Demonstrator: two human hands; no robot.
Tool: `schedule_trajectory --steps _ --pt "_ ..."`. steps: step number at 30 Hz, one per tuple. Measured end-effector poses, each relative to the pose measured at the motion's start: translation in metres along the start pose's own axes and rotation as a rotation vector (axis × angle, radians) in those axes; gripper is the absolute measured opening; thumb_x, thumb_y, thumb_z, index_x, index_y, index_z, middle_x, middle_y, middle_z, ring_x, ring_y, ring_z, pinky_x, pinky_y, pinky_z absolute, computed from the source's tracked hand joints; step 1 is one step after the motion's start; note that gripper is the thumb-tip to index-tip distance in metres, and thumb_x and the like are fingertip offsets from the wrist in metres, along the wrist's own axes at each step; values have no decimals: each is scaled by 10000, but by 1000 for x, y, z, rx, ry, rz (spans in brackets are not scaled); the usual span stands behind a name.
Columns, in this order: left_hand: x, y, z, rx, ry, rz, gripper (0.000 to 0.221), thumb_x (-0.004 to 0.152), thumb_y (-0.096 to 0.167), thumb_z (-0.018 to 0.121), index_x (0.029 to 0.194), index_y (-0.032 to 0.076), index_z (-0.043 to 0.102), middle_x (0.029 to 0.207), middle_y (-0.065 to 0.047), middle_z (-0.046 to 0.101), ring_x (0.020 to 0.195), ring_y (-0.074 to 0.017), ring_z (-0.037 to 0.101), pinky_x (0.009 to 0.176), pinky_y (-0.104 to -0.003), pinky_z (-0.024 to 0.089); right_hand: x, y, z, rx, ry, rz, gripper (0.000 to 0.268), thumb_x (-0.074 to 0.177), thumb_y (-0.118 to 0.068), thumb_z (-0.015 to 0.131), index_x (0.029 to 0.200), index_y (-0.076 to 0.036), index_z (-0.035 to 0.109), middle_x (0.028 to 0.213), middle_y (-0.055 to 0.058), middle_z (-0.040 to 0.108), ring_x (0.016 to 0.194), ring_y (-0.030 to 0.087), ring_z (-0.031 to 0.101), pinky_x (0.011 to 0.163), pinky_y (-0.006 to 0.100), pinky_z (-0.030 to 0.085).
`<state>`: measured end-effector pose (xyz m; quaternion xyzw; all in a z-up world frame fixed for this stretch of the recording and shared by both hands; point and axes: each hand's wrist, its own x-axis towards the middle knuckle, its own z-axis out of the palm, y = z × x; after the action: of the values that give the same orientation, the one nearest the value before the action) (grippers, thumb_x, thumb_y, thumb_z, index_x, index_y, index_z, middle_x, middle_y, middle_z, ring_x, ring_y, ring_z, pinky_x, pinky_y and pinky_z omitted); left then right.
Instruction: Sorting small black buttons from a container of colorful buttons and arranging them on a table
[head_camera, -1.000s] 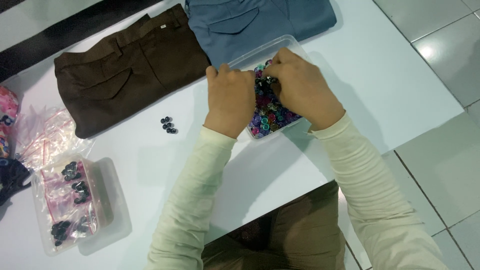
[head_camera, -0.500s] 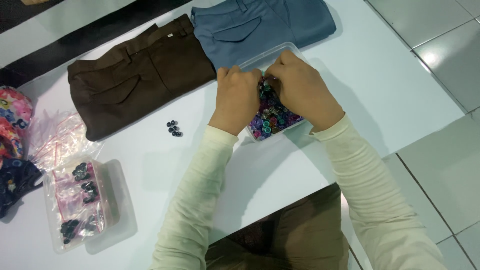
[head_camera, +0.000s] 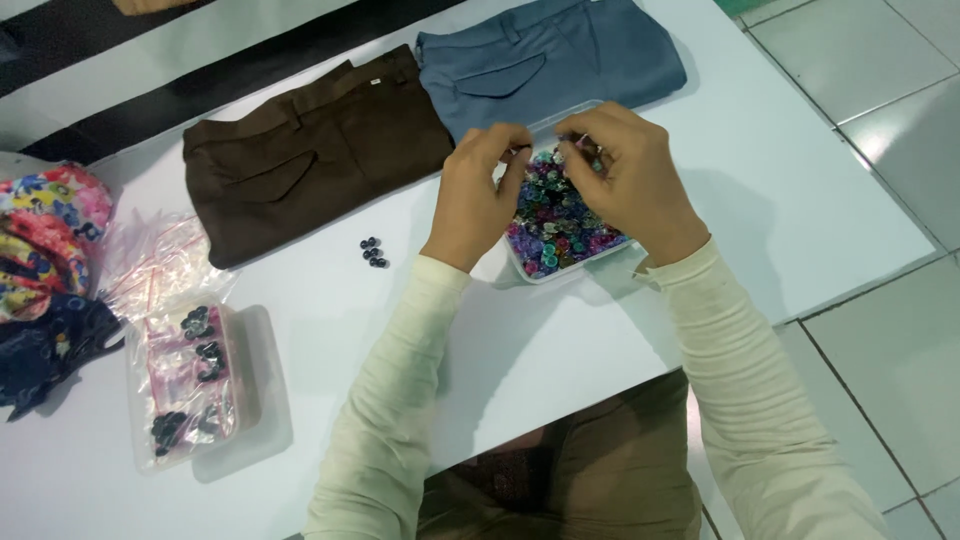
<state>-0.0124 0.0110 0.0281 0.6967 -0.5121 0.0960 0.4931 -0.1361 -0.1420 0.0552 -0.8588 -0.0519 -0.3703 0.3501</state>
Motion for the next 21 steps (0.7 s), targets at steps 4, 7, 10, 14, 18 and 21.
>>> schedule_trajectory --steps 4,7,10,14,18,21 --pt "-25 21 -33 66 100 116 49 1044 26 553 1048 36 601 1063 -101 662 961 -278 617 891 -375 442 -1 -1 -1 -105 -49 -93 126 1011 49 683 1128 72 726 1028 185 722 889 268 665 735 337 525" --pt "-68 21 -58 146 175 185 75 1055 17 545 1058 -22 609 1024 -153 629 957 -327 599 862 -407 455 -7 -2 2 -86 -40 -101 98 985 95 711 1071 48 712 919 138 666 789 218 584 731 338 459" --pt "-113 8 -89 229 172 92 64 1037 -4 588 1089 16 620 1073 -140 664 979 -317 629 883 -412 454 -9 -5 4 -146 30 -192 128 992 174 686 1104 133 732 942 218 683 703 233 525 634 339 420" --pt "-158 -2 -120 254 202 -95 100 998 -11 659 1077 48 639 1073 -90 699 911 -274 617 857 -384 505 -11 -21 18 3 51 -145 104 1030 171 669 1115 121 699 962 213 667 711 222 522 649 320 449" --pt "-169 -16 -116 200 205 -228 176 969 -6 697 1109 97 673 1038 -32 691 900 -212 608 834 -329 519 -6 -42 32 216 5 -19 110 1024 90 697 1133 93 688 1046 207 696 929 254 658 773 300 528" --pt "-160 -11 -110 113 178 -211 175 976 -8 686 1119 87 651 1087 -38 707 908 -212 617 840 -326 548 -8 -46 33 279 31 111 113 1025 67 706 1135 49 687 1023 135 701 957 202 662 863 274 564"
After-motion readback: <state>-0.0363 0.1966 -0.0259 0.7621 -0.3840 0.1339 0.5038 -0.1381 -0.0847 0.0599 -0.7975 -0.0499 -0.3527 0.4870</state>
